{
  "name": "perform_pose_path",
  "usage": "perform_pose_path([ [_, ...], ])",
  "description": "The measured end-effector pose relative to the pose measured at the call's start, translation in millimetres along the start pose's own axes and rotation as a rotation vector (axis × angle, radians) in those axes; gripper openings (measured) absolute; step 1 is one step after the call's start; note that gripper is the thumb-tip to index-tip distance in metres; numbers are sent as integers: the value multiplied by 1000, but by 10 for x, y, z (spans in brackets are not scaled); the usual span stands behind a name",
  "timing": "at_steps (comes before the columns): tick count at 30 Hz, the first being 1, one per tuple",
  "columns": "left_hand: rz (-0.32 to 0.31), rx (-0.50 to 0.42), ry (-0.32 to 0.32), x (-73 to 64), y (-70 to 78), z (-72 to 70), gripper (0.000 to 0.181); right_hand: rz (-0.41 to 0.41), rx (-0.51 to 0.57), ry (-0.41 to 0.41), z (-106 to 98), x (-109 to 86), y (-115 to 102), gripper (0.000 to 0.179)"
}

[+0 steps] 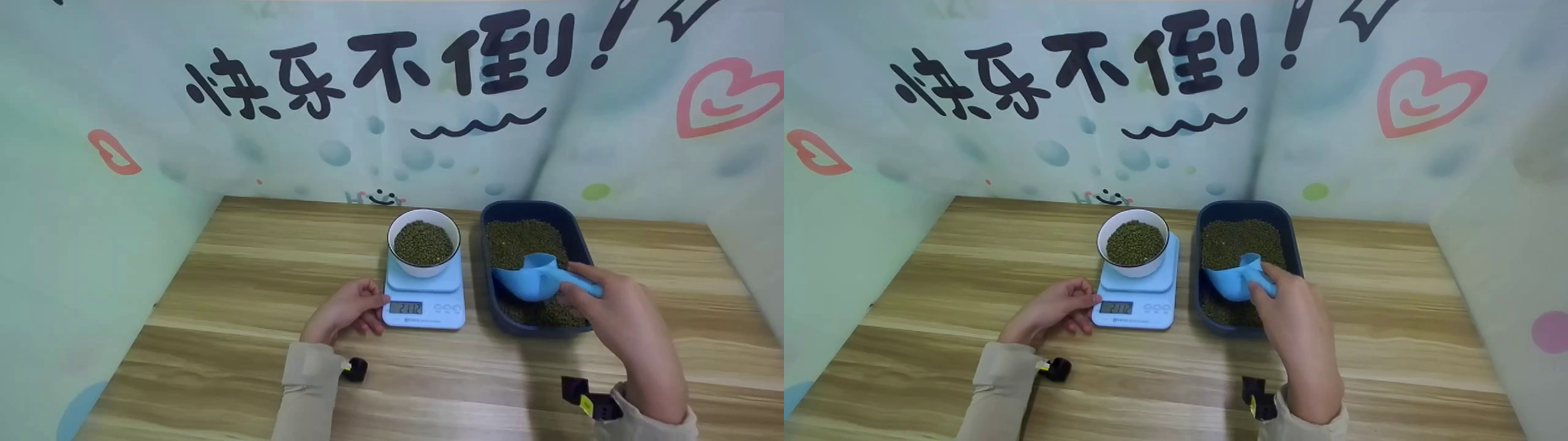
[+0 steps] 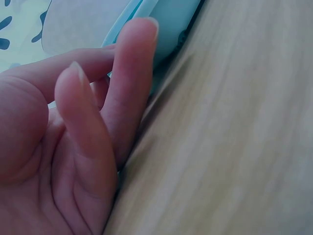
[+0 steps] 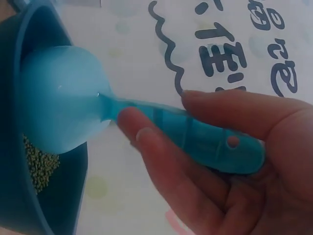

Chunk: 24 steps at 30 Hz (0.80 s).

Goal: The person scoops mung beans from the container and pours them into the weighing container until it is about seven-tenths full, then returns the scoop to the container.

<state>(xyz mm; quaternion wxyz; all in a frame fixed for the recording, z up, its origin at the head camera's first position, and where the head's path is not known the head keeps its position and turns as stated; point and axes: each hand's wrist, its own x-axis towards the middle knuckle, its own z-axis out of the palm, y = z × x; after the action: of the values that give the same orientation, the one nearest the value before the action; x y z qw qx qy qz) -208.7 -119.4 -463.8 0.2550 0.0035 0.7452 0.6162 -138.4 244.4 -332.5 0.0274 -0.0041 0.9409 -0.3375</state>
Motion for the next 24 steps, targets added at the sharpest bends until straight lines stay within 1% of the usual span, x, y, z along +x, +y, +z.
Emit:
perform_pose_path([
  [3, -4, 1, 2, 3, -5, -5, 27, 45, 87, -61, 43, 42, 20, 60],
  [6, -3, 2, 6, 7, -10, -8, 27, 60, 149, -80, 104, 85, 38, 57],
  [12, -2, 6, 8, 2, -6, -3, 27, 60, 125, -69, 236, 183, 86, 53],
  [18, -10, 6, 8, 7, -5, -1, 26, 64, 115, -32, 349, 271, 115, 54],
  [24, 14, -3, -1, 22, -21, -1, 26, 48, 72, 1, 408, 308, 159, 50],
])
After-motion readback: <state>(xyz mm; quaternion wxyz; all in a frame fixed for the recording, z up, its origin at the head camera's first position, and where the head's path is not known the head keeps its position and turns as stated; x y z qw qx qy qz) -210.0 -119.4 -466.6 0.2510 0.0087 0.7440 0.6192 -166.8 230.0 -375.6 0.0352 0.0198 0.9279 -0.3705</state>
